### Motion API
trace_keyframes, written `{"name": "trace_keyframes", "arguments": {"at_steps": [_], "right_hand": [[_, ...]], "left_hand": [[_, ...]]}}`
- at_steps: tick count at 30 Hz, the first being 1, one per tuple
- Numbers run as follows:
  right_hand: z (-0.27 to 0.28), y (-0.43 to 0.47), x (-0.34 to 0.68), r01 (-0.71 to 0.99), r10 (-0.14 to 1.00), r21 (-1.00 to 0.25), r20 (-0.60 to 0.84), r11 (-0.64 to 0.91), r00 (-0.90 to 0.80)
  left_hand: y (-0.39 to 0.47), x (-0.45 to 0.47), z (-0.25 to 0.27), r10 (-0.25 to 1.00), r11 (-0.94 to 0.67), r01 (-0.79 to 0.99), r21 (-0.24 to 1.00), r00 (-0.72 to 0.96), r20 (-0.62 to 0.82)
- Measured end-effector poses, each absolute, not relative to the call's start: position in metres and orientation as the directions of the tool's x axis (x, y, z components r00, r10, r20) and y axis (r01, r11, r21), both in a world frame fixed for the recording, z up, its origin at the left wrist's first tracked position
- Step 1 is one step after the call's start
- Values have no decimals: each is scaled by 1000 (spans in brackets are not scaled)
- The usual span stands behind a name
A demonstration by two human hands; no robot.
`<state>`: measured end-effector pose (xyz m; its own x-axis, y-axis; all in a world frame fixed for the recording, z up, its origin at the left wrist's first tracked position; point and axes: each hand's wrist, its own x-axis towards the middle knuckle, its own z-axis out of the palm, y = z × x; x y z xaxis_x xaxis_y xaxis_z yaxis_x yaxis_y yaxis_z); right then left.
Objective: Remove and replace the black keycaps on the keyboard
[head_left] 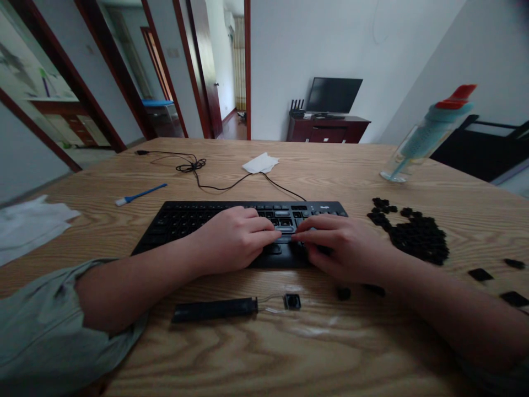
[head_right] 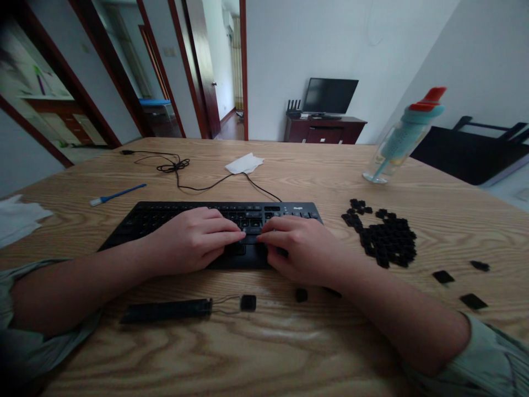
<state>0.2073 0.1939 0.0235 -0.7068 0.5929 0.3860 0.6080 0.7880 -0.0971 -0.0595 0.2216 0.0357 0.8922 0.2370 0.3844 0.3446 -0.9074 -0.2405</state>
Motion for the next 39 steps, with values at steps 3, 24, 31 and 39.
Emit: {"name": "trace_keyframes", "arguments": {"at_steps": [3, 24, 31, 39], "right_hand": [[24, 193, 204, 623, 614, -104, 351, 776, -707], [19, 194, 202, 601, 579, -61, 360, 797, -732], [19, 191, 200, 619, 567, -3, 402, 786, -719], [24, 189, 198, 642, 604, -12, 353, 766, -714]], "left_hand": [[221, -59, 34, 252, -913, 337, -228, 908, 334], [221, -57, 29, 321, -893, 398, -210, 891, 321], [217, -56, 33, 384, -872, 447, -199, 877, 289], [216, -57, 33, 369, -877, 431, -211, 887, 277]]}}
